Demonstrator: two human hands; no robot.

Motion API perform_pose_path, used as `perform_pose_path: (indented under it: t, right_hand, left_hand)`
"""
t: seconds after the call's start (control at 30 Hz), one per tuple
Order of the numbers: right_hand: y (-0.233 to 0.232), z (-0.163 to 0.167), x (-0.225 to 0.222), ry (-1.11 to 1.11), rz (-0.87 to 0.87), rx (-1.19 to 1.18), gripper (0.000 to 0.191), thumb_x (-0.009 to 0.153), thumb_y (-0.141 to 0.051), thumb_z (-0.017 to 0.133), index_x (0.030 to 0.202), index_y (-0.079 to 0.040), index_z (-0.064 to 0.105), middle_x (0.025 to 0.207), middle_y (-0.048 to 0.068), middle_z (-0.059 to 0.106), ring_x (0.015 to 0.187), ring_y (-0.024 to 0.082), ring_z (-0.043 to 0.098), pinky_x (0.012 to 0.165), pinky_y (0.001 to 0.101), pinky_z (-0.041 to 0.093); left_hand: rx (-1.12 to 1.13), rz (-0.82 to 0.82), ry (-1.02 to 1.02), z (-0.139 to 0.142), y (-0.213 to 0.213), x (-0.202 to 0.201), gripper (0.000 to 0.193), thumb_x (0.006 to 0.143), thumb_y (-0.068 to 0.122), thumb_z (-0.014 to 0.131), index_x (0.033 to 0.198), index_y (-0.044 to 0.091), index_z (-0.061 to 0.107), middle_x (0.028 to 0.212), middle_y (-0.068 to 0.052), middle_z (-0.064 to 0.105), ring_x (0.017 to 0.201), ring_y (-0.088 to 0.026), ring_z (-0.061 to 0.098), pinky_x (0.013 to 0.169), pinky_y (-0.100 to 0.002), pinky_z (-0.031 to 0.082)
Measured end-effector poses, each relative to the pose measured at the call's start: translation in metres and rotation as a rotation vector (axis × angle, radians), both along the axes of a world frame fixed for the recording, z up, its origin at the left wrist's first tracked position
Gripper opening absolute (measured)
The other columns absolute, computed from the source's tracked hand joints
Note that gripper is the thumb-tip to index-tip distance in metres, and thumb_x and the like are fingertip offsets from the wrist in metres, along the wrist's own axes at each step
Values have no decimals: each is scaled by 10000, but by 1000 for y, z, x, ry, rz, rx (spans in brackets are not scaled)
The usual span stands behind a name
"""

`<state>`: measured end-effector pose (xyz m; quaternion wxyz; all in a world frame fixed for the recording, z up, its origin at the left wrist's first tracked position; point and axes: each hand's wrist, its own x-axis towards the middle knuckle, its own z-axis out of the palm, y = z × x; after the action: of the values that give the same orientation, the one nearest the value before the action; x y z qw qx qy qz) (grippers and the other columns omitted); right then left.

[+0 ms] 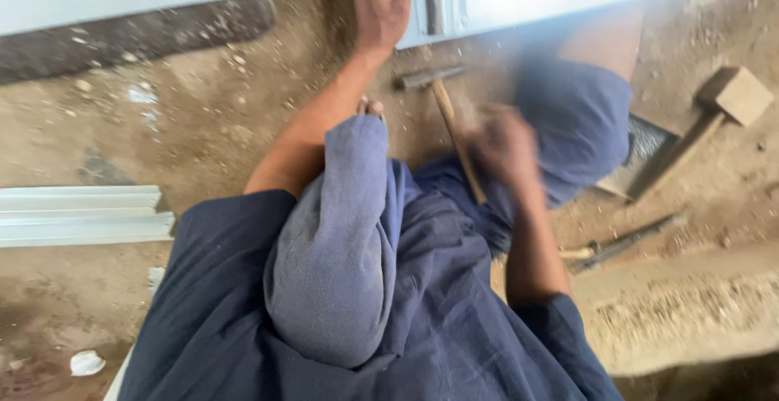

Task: The person sits on the ground and hammers fasteners along the edge of a white frame profile attached to a flat panel, working section by section around the frame. They reposition the panel and pick up fasteners from a tray between hammering strokes.

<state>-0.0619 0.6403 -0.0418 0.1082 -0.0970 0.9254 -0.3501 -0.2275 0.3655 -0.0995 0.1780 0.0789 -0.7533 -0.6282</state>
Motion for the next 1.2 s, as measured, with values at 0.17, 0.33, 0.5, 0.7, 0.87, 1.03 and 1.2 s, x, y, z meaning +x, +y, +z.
perform_pose_path:
  t: [0.17, 0.33, 0.5, 0.7, 0.87, 1.03, 1.2]
  right_hand:
    - [179, 26, -17, 383, -589, 279, 207, 1008, -137, 597, 1112, -35, 744, 1000, 172, 722, 976, 283, 681, 860, 427, 525]
    - [194, -32, 1, -83, -545, 338, 192, 958, -96, 563, 888, 44, 674, 813, 122, 692, 704, 197, 587, 640, 341, 439]
    - [141, -52, -6, -120, -410, 426, 174, 971, -87, 566, 877, 9, 677, 801, 95, 683, 690, 171, 592, 624, 315, 462]
    - [133, -34, 7, -96, -427, 402, 171, 987, -77, 571, 863, -33, 680, 786, 63, 671, 673, 140, 598, 606, 285, 489]
    - [172, -47, 24, -74, -559, 397, 184, 1000, -69, 574, 851, -68, 682, 773, 36, 661, 659, 115, 604, 591, 259, 512]
    - [201, -29, 23, 6, -1070, 57, 208, 1013, -60, 578, 840, -103, 685, 761, 10, 652, 645, 89, 609, 576, 233, 535]
    - [175, 40, 3, 354, -1054, -609, 185, 1060, 55, 660, 927, -37, 751, 869, 71, 722, 785, 127, 702, 698, 272, 604]
  left_hand:
    - [52, -7, -119, 22, -4, -12, 567, 905, 393, 756, 1247, 40, 474, 1034, -156, 748, 912, -276, 793, 784, -377, 655]
    - [-43, 54, -117, 25, -18, -8, 683, 907, 452, 710, 1372, 6, 486, 1176, -248, 699, 1032, -402, 736, 913, -454, 591]
    - [-9, -71, -269, 32, -25, -8, 802, 920, 539, 603, 1460, -18, 398, 1131, -265, 713, 942, -382, 772, 909, -456, 602]
    - [-37, -60, -210, 23, -19, -12, 783, 948, 539, 624, 1445, -19, 389, 1196, -260, 680, 999, -386, 757, 915, -457, 597]
    - [-72, -30, -98, 1, -9, -14, 726, 956, 556, 690, 1351, -10, 464, 1036, -182, 755, 871, -290, 786, 759, -375, 645]
    - [-267, -68, -91, 12, -7, -10, 885, 1020, 649, 573, 1494, -35, 270, 1366, -325, 517, 1161, -340, 637, 975, -499, 569]
    - [-820, -357, 275, 33, 5, 3, 760, 994, 692, 552, 1531, 183, 374, 1597, -179, 324, 1515, -361, 230, 1279, -532, 141]
